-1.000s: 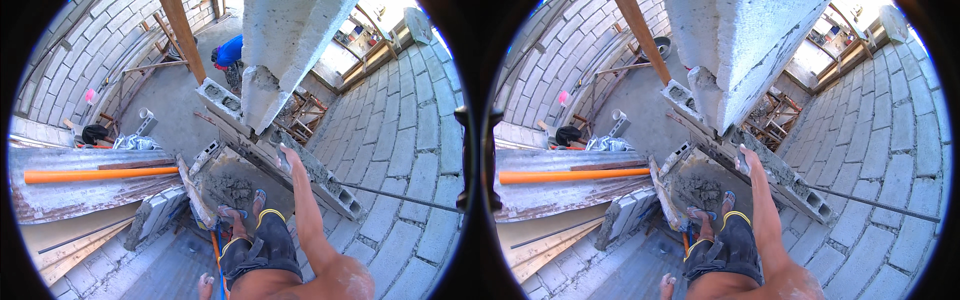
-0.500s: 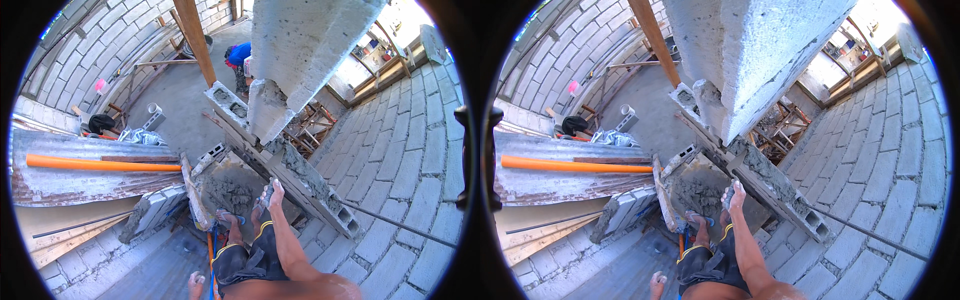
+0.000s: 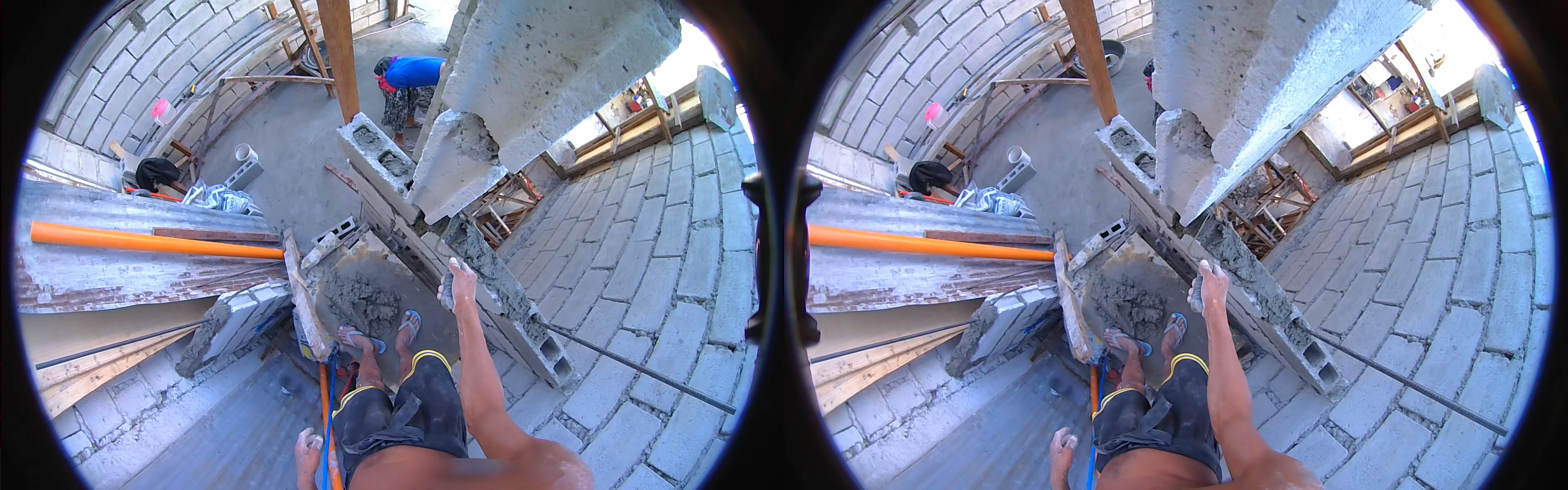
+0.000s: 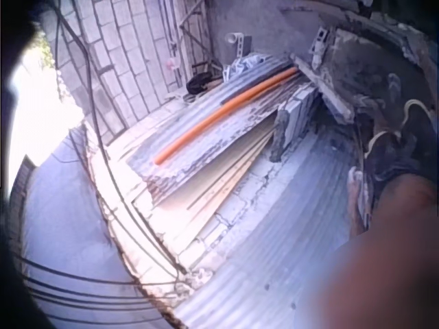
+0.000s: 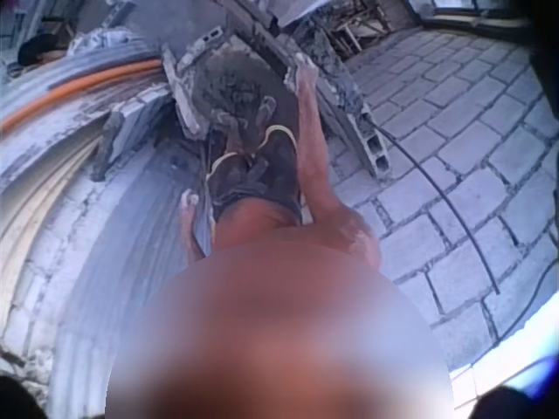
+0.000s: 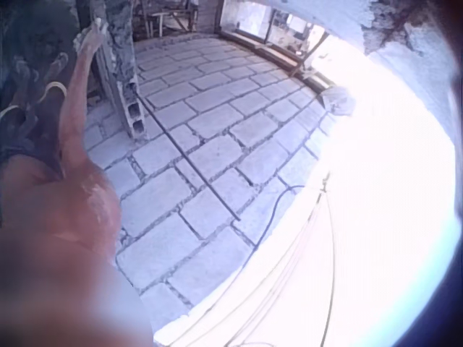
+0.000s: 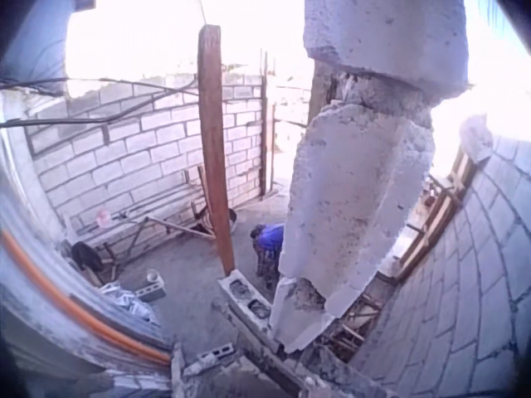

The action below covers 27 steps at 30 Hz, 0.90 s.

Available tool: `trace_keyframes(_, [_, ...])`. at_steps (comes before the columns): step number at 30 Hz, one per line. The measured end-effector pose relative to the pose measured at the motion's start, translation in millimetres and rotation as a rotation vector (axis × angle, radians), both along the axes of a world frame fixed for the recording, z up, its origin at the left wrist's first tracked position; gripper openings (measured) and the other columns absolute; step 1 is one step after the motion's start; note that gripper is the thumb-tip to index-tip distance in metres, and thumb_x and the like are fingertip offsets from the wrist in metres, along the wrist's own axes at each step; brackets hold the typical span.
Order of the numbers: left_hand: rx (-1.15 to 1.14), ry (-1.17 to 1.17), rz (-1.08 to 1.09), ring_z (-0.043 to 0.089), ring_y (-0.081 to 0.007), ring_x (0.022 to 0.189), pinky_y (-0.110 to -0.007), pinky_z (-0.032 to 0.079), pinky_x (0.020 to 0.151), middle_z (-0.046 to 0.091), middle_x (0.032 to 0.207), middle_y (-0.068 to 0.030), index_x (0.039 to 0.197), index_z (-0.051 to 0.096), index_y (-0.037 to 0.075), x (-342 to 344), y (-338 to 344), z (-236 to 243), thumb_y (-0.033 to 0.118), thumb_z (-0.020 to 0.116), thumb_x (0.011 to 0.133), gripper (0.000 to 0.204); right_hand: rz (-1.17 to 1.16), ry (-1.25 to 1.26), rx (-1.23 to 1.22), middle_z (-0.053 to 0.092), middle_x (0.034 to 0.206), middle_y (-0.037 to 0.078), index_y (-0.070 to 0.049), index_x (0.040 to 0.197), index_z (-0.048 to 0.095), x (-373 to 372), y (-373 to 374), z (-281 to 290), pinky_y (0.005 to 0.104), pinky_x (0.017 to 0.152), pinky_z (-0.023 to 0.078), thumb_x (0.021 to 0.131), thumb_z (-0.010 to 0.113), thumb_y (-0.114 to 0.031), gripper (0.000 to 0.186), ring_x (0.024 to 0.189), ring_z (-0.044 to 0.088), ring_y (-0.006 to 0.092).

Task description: The person scoops wet cement from a wooden board with a trowel and applies it to the joints of a partially built concrete block wall. They repeatedly smooth the mortar between blocks and along the wall surface. Another person is visible in the background mixing cement with a shovel.

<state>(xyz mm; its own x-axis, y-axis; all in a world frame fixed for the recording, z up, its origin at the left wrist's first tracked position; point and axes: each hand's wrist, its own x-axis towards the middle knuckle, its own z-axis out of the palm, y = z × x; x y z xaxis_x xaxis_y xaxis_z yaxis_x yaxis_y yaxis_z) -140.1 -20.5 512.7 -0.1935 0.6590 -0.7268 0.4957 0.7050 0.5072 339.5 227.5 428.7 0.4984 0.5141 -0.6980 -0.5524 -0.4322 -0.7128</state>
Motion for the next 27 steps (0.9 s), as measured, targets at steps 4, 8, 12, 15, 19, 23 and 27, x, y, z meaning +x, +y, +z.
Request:
trace_keyframes(4, [0.010,-0.057,0.003,0.063,-0.0192,0.086,-0.031,0.050,0.078,0.066,0.091,-0.0120,0.120,0.054,-0.002,1.6,1.1,1.8,0.007,0.060,0.083,0.039,-0.028,0.124,-0.037,0.050,0.062,0.009,-0.008,0.090,0.048,11.4,6.7,7.5,0.0339,0.034,0.043,0.093,0.054,-0.028,0.021,0.042,0.051,0.0189])
trace_keyframes(8, [0.025,0.023,0.019,0.063,-0.0196,0.086,-0.033,0.051,0.078,0.066,0.093,-0.0134,0.119,0.054,-0.002,-2.4,-1.5,3.0,0.008,0.060,0.083,0.038,-0.007,0.245,0.039,0.051,0.063,0.010,-0.010,0.086,0.046,22.1,4.7,19.8,0.0330,0.036,0.043,0.094,0.052,-0.031,0.023,0.043,0.050,0.0181])
trace_keyframes(12, [0.030,0.013,-0.004,0.063,-0.0199,0.087,-0.034,0.051,0.078,0.066,0.094,-0.0146,0.120,0.054,-0.002,-4.4,0.2,-5.0,0.010,0.060,0.083,0.039,-0.052,0.489,0.026,0.052,0.064,0.010,-0.009,0.092,0.046,32.1,2.9,25.9,0.0302,0.037,0.041,0.095,0.049,-0.031,0.023,0.044,0.049,0.0163])
trace_keyframes(15, [-0.024,-0.024,-0.003,0.062,-0.0189,0.087,-0.033,0.049,0.079,0.065,0.093,-0.0129,0.122,0.054,-0.002,0.4,1.6,-9.4,0.012,0.060,0.084,0.041,0.003,0.423,0.069,0.051,0.066,0.009,-0.003,0.103,0.050,37.2,6.6,23.5,0.0271,0.036,0.040,0.097,0.044,-0.031,0.029,0.043,0.045,0.0139])
trace_keyframes(19, [0.115,-0.034,0.192,0.061,-0.0170,0.085,-0.030,0.048,0.080,0.065,0.092,-0.0097,0.121,0.054,-0.002,12.3,-0.5,-8.0,0.012,0.061,0.083,0.042,-0.004,0.435,0.027,0.052,0.064,0.008,-0.005,0.095,0.050,32.1,8.0,22.9,0.0275,0.036,0.040,0.095,0.049,-0.032,0.027,0.042,0.047,0.0153])
trace_keyframes(23, [0.112,0.008,-0.166,0.061,-0.0166,0.086,-0.031,0.048,0.081,0.064,0.094,-0.0098,0.123,0.051,-0.004,13.1,-10.9,-12.6,0.012,0.060,0.082,0.045,0.106,0.172,0.075,0.054,0.061,0.008,-0.007,0.090,0.053,20.9,-11.4,34.1,0.0299,0.035,0.043,0.093,0.054,-0.032,0.026,0.040,0.050,0.0167])
trace_keyframes(27, [0.064,-0.106,0.162,0.061,-0.0182,0.086,-0.031,0.049,0.080,0.064,0.095,-0.0115,0.121,0.053,-0.005,4.6,-28.7,-21.6,0.013,0.063,0.081,0.045,-0.026,-0.137,-0.182,0.051,0.059,0.008,-0.004,0.084,0.050,31.2,-47.1,54.1,0.0349,0.033,0.044,0.092,0.053,-0.027,0.024,0.039,0.049,0.0191])
